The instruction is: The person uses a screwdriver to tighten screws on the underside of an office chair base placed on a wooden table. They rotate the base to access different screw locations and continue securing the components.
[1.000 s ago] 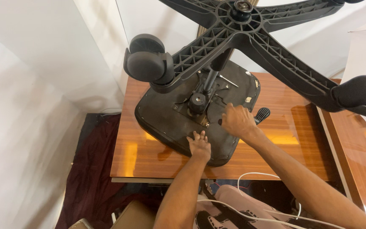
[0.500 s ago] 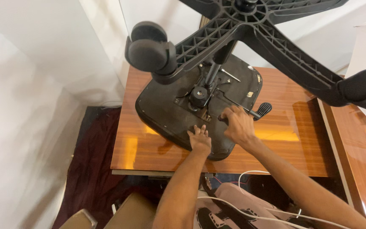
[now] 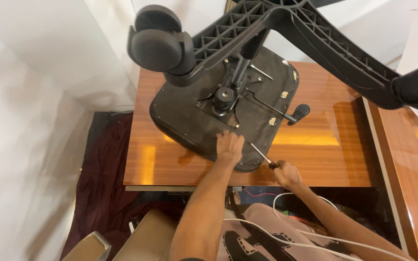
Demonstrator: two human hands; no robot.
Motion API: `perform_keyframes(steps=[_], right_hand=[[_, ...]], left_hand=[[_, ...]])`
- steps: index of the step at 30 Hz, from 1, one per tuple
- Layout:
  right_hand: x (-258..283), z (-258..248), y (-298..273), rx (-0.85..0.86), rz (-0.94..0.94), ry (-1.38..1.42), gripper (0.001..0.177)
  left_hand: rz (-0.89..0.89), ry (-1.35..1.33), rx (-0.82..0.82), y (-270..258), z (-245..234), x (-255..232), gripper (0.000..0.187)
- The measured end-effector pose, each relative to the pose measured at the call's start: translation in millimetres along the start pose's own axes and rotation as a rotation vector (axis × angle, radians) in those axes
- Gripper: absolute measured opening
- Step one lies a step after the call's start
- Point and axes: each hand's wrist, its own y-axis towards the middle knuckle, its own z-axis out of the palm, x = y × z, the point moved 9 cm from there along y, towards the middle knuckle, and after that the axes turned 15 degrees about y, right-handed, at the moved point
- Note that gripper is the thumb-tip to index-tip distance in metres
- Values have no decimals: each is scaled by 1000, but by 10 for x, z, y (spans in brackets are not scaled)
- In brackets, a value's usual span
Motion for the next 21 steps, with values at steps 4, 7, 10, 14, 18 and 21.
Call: perform_keyframes(steps=[4,7,10,14,18,21], right_hand=[[-258,-38,-210,-8,166,281,32],[-319,-140,-321,-54,201,279,28],[-357,-177,-377,-48,192,357,24],[-485,-206,-429,-36,212,411,21],[-559,-266,-472,-49,293,399,20],[-489,-351,-481,-62,298,407,27]], left_hand=[[-81,-21,-380,222,-287,12,13],[-83,-2,-370,507,-214,-40,14],[-79,18,-298,677,-69,-55,14],[-86,127,-359,773,-42,-40,15],[-11,164,-290,856,1,-74,17],[0,146,-248,839,-58,-26,16]])
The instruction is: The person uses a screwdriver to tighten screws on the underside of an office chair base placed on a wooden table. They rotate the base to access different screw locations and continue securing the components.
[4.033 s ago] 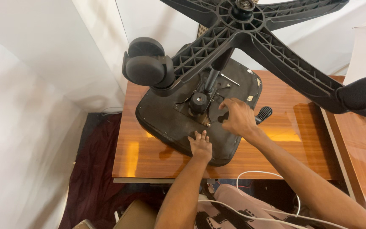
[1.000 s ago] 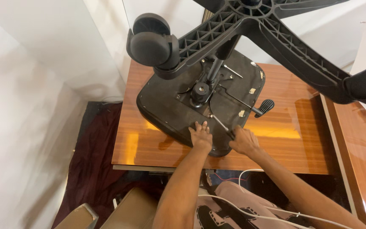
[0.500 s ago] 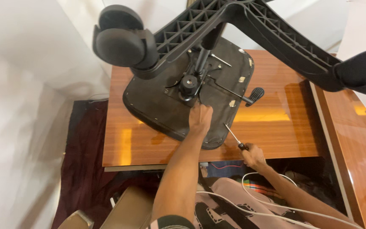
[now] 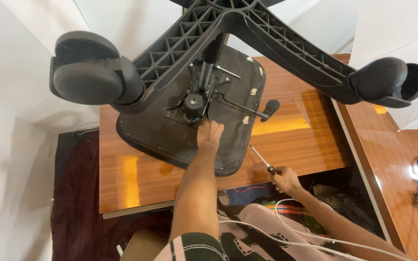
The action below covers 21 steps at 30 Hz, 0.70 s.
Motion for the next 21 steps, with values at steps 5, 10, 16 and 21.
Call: perform_keyframes(steps=[5,10,16,21], right_hand=[[170,-156,16,-93,-18,-31,22],[267,-298,105,-209,-29,259,39],[613,-282,197,-153,-137,219,40],[985,-300,220,-238,-266,63,41]], left_hand=[[-59,-175,-15,-141,-191,149,26],[-153,-391,-220,-130,-389,277,27],[-308,-408,-164,-161,-217,364,43],[-146,-115,-9,-776,-50,63,56]])
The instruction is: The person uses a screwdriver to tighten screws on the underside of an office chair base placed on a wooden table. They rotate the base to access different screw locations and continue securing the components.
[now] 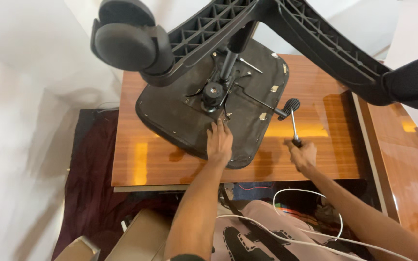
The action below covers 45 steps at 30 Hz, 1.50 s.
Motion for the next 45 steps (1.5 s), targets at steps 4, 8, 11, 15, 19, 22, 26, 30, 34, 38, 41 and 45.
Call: perform_keyframes(steps=[4,8,11,15,19,22,26,30,34,38,41,45], right_hand=[[648,101,81,47,-442,-272,28],[1166,326,94,176,-771,-440,42],[1281,493,254,278,-738,-635,59],[1234,691,436,407,-656,-856,63],[1113,762,551,429,-551,-954,49],[1144,775,640,426,-519,-849,38],[1102,803,687,456,-487,-834,35],[1013,837,565,455,-485,-833,38],[1001,877,328,433,-477,-822,38],[944,1006,121,456,-444,-818,39],[969,1158,-83,527,-535,-764,34],[1069,1376,-452,632,-618,-695,30]], left_hand=[[53,16,96,-540,-69,-62,87],[113,79,261,-802,-109,-78,105],[128,160,262,-801,-68,-134,104],[83,284,89,-619,109,-194,71],[77,270,69,-501,458,-268,59],[59,189,54,-443,614,-270,56],[59,89,15,-397,684,-195,55],[126,185,40,-450,767,-57,54],[106,85,3,-418,635,293,59],[95,243,79,-474,464,639,55],[122,355,218,-450,360,879,55],[75,479,359,-332,229,1272,49]])
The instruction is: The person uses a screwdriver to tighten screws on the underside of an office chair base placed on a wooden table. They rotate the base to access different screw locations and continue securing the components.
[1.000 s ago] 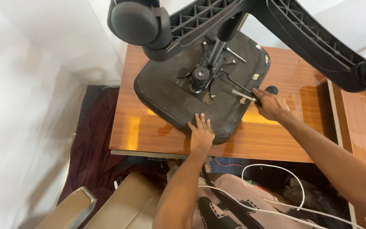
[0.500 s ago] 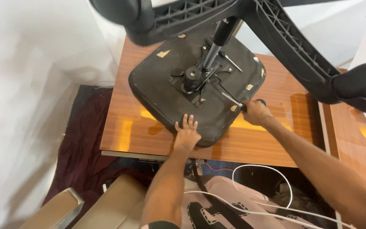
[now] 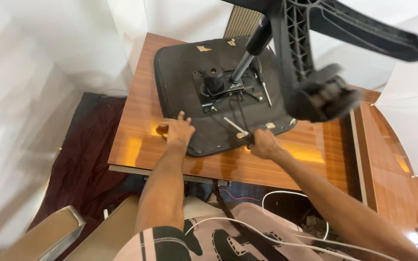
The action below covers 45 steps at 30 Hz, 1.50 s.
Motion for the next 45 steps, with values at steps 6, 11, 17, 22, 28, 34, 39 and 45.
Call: perform_keyframes(steps=[6,11,17,22,28,34,39,45], right_hand=[[522,52,-143,-14,-35,178,38],[696,74,-192,-42,13,90,42],[806,176,-174,-68,103,-29,48],[956,239,-140,-64,132,-129,62],[981,222,-140,-73,91,-249,72],[934,170,-195,-50,76,-227,66],[933,-57,-380,-128,8,-40,50],[541,-398,-352,56,248,216,40]], left_hand=[[-605,-782,183,-263,244,372,77],[-1073,-1455,424,-748,446,-224,120],[-1285,-1955,358,-625,543,-573,123],[-1190,-1779,331,-639,659,-131,111],[-1210,-1951,346,-662,556,-30,96],[-1233,-1929,244,-559,808,-141,104],[-1067,-1561,182,-696,739,27,71],[-817,-1381,-96,-769,86,172,29]])
